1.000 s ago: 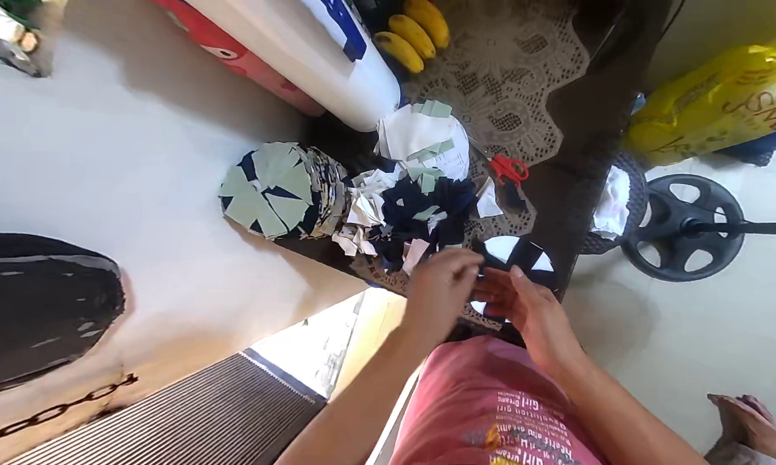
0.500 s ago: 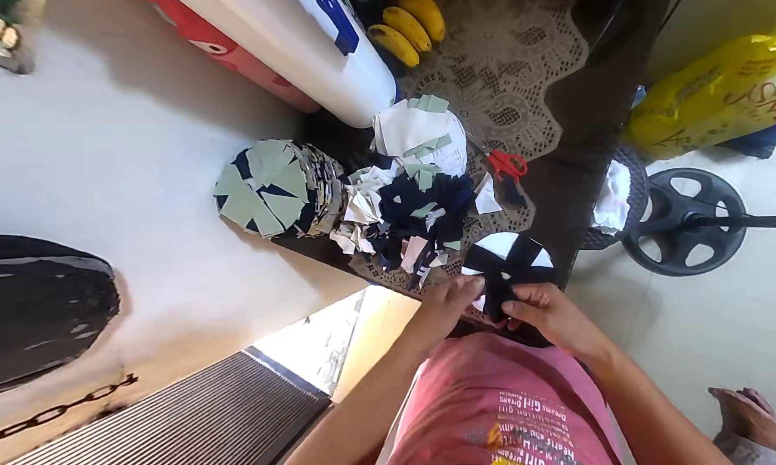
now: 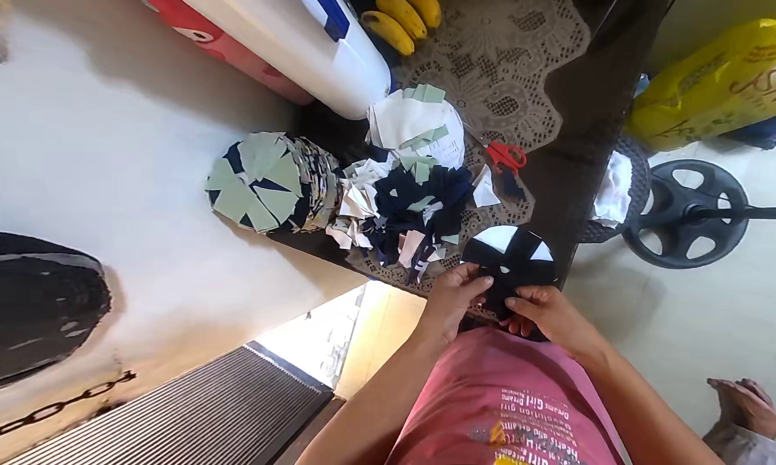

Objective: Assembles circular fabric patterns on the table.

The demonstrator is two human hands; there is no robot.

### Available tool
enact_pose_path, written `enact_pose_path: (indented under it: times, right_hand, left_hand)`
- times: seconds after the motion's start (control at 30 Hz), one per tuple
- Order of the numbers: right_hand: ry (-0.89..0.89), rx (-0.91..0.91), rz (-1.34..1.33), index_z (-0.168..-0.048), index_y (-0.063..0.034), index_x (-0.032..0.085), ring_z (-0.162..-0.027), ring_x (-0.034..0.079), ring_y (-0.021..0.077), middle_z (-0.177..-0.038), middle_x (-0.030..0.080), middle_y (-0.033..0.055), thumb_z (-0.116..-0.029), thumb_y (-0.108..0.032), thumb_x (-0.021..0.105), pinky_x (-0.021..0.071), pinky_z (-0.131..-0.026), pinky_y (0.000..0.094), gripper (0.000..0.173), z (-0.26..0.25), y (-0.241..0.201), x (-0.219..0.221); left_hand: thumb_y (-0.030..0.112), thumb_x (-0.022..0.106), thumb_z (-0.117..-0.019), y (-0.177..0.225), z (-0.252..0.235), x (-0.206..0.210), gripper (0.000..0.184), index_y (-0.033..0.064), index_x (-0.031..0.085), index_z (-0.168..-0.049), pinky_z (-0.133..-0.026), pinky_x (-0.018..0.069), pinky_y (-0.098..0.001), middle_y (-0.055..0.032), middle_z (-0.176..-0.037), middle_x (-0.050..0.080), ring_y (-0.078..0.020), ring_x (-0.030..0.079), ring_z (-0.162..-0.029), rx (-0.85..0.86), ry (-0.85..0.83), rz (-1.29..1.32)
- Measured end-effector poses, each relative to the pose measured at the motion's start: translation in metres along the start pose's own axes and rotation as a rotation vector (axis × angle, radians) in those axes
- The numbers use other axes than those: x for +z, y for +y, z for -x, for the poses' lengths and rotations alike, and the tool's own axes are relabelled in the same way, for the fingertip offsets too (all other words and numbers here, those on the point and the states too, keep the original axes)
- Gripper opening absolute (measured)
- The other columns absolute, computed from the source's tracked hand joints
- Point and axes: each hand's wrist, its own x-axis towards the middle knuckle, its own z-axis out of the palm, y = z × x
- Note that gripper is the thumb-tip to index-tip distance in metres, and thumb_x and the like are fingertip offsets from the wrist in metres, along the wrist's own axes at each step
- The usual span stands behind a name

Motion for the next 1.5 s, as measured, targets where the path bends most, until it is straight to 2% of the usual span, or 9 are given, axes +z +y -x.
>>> enact_pose_path:
  times: [0.5,0.67,0.77,0.83,0.97,1.17,1.3,1.4,1.5]
  right_hand:
    - [0.167,-0.039,0.04,-0.094,-0.005,0.067,-0.063,0.066,0.0019,-0.075,0.071,-0.0036,-0.0982,-0.005,0.065,0.0545,-0.059,0.0174,0.005,0.002,0.004,0.0]
    - [0.224,-0.267,0.047,-0.092,-0.0083,0.067,-0.07,0.062,-0.0029,-0.078,0.065,-0.0093,-0.0895,-0.003,0.069,0.0529,-0.068,0.0157,0.007,0.006,0.002,-0.003]
    - [0.191,-0.337,0.139,-0.098,-0.0056,0.066,-0.074,0.068,-0.0002,-0.082,0.07,-0.0058,-0.0902,-0.003,0.069,0.0584,-0.072,0.018,0.008,0.016,-0.01,-0.003]
    - [0.227,-0.362,0.451,-0.1,-0.0019,0.069,-0.074,0.066,0.003,-0.083,0.07,0.0004,-0.093,-0.009,0.067,0.0553,-0.07,0.0201,0.011,0.024,-0.02,0.0]
    - [0.251,-0.477,0.968,-0.093,0.0019,0.073,-0.08,0.073,0.0332,-0.083,0.072,0.0178,-0.0917,-0.005,0.065,0.0581,-0.073,0.0519,0.01,0.034,-0.029,0.014]
    - [0.11,-0.317,1.098,-0.098,0.0037,0.072,-0.09,0.072,0.0402,-0.091,0.072,0.0213,-0.0943,-0.003,0.062,0.0556,-0.079,0.0581,0.012,0.032,-0.045,0.018]
    - [0.169,-0.391,0.826,-0.099,0.0013,0.073,-0.086,0.069,0.0238,-0.094,0.071,0.0154,-0.0941,-0.008,0.064,0.0566,-0.079,0.0399,0.013,0.018,-0.038,0.003]
    - [0.171,-0.395,0.652,-0.098,0.0002,0.074,-0.089,0.065,0.012,-0.103,0.067,0.0131,-0.0927,-0.011,0.069,0.0543,-0.078,0.0236,0.013,0.015,-0.029,-0.007]
    - [0.139,-0.396,0.726,-0.097,-0.0011,0.074,-0.091,0.066,0.0156,-0.105,0.069,0.0137,-0.0936,-0.012,0.067,0.0552,-0.079,0.0287,0.013,0.021,-0.03,-0.008]
  left_hand:
    - [0.001,0.051,-0.1048,0.001,-0.007,-0.002,0.01,-0.0019,0.059,-0.11,-0.077,0.0611,-0.0304,-0.0076,-0.093,0.069,-0.0141,0.07,-0.078,-0.036,0.024,0.164]
    - [0.002,0.038,-0.1029,-0.009,-0.002,-0.022,0.023,0.0096,0.059,-0.097,-0.078,0.0621,-0.0315,-0.0017,-0.09,0.071,-0.0129,0.072,-0.08,-0.013,-0.253,0.299]
    - [0.006,0.055,-0.094,-0.021,-0.005,-0.037,0.016,0.0154,0.067,-0.091,-0.085,0.061,-0.0324,0.0018,-0.096,0.074,-0.0114,0.072,-0.09,0.041,-0.479,0.199]
    - [0.006,0.063,-0.0909,-0.018,-0.005,-0.04,0.011,0.0086,0.064,-0.102,-0.091,0.0573,-0.0308,0.0001,-0.109,0.073,-0.0096,0.069,-0.101,0.114,-0.526,-0.03]
    - [0.024,0.079,-0.0834,-0.004,0.002,-0.029,0.072,-0.0046,0.051,-0.143,-0.114,0.0432,-0.0359,-0.0152,-0.148,0.054,-0.0184,0.052,-0.137,0.406,-0.574,-0.544]
    - [0.014,0.07,-0.0925,-0.006,0.02,-0.001,0.035,-0.0014,0.065,-0.124,-0.094,0.0565,-0.0428,-0.0137,-0.107,0.075,-0.0227,0.073,-0.101,0.481,-0.349,-0.828]
    - [0.016,0.064,-0.096,-0.009,0.016,0.005,0.022,-0.0016,0.072,-0.107,-0.082,0.0564,-0.029,-0.0115,-0.097,0.072,-0.0124,0.069,-0.088,0.372,-0.253,-0.657]
    - [0.011,0.071,-0.0884,-0.016,0.005,-0.002,0.026,-0.0064,0.066,-0.108,-0.095,0.0539,-0.0282,-0.0162,-0.124,0.065,-0.0139,0.064,-0.113,0.409,-0.31,-0.409]
    - [0.004,0.071,-0.0853,-0.014,-0.002,-0.007,0.044,-0.0105,0.055,-0.123,-0.109,0.0477,-0.0336,-0.0203,-0.135,0.061,-0.0183,0.059,-0.128,0.476,-0.435,-0.327]
